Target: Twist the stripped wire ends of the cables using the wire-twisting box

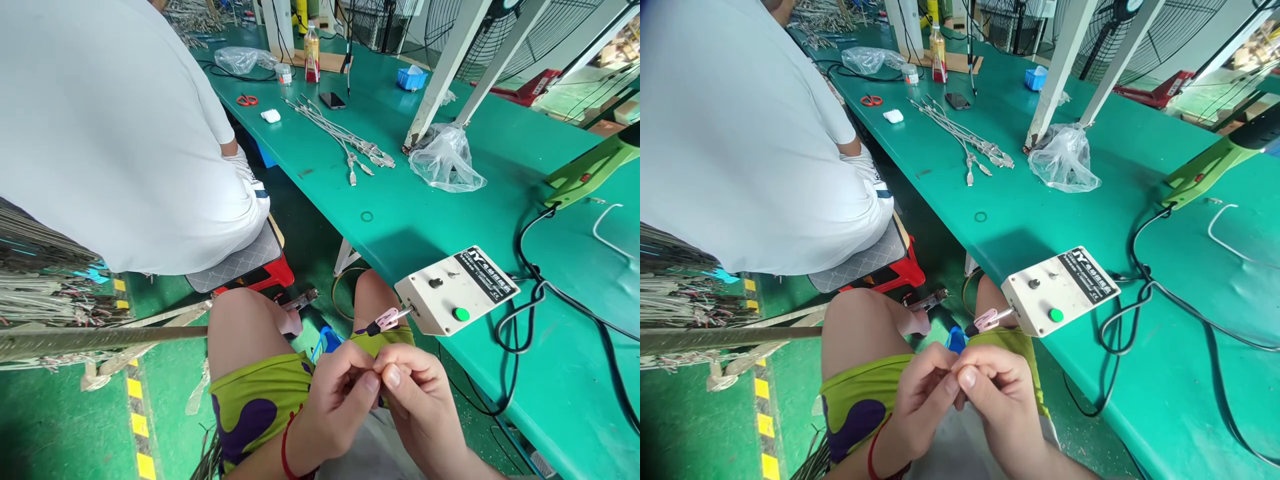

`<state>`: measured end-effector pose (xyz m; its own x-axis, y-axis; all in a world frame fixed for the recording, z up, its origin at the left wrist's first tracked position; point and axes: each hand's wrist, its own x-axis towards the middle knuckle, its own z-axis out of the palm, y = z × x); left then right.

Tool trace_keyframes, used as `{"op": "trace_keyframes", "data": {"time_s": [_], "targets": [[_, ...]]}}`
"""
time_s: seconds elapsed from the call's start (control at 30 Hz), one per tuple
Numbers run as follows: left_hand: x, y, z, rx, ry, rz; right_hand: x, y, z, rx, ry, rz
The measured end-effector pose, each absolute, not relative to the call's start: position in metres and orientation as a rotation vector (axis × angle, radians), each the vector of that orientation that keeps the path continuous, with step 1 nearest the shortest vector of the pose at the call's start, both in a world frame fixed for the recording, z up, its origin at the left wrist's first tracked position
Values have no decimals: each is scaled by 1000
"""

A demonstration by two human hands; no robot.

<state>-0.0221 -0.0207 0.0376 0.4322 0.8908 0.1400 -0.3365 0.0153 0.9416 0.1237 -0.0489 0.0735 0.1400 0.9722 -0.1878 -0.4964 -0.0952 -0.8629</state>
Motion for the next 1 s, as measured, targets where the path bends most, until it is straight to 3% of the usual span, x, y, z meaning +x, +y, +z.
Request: {"op": "trace_keyframes", "data": {"time_s": [0.67,1.0], "targets": [[-24,-21,36,1293,645,1101,110,-42,77,-937,-599,1295],[-23,-25,23,1158,651,1128,116,-42,71,-847,-699,1456]]}}
